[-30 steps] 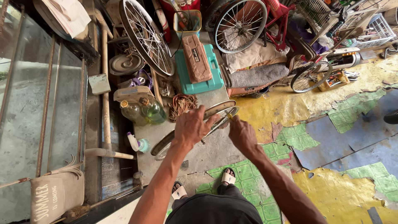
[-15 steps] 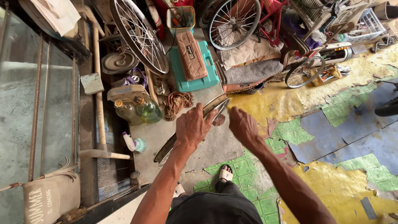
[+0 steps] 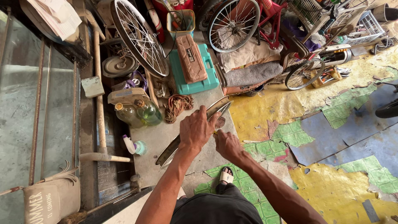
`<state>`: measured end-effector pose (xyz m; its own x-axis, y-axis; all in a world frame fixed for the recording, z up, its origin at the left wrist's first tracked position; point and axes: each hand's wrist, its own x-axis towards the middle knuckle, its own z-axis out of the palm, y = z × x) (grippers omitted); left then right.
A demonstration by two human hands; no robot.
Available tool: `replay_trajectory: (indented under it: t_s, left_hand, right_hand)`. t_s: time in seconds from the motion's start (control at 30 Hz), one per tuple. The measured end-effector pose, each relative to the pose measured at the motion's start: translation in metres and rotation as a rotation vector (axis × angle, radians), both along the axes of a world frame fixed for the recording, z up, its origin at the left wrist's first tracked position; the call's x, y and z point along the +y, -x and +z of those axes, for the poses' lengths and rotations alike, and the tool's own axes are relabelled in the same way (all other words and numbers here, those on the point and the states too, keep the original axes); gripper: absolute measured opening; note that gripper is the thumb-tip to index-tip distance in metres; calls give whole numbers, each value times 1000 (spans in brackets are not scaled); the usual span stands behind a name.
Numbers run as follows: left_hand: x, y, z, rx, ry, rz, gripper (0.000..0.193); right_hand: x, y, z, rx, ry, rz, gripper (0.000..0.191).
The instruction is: The person uses a yellow-handled screwdriver to adjust the spokes of a bicycle wheel. They rotate the wheel and repeatedly tighten or loosen individual spokes while holding the wheel steady with the other hand.
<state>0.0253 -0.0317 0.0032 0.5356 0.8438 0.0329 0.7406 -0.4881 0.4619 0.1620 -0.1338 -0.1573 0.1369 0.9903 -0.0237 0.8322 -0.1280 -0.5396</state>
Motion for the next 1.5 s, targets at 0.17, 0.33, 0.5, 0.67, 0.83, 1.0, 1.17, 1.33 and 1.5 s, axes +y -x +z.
replay_trajectory:
  t_s: [0.17,0.33,0.5,0.67,0.83,1.0,1.17,1.33,1.5]
  left_hand:
    - [9,6,0,62,18,6,53]
    - [12,8,-4,29,-83,-32,53]
    - [21,14,-4,17,-70,-68,54]
    - [33,20,-1,27,-125,-55,58]
    - [37,26,-2,90,-13,-20,62]
    - [36,28,-3,-59,-92,-41,63]
    - [35,26,-6,51,-16,-19,60]
    - [33,28,-8,-46,-223,-56,58]
    - [31,21,3,122,58,-12,57]
  right_hand:
    - [11,-13,6,35,-232,-27,26]
    - [9,-1,5,173,-297,105,21]
    - [7,-2,-10,169,-510,-1,19]
    - [8,2,-18,223,-293,51,23]
    - [-7,15,-4,226,-385,55,18]
    - [1,25,-4,91,-475,38,21]
    - [0,46,-26,233,-237,22,29]
    - [0,40,-21,218,-330,61,26]
    - [3,36,6,98,-134,77,24]
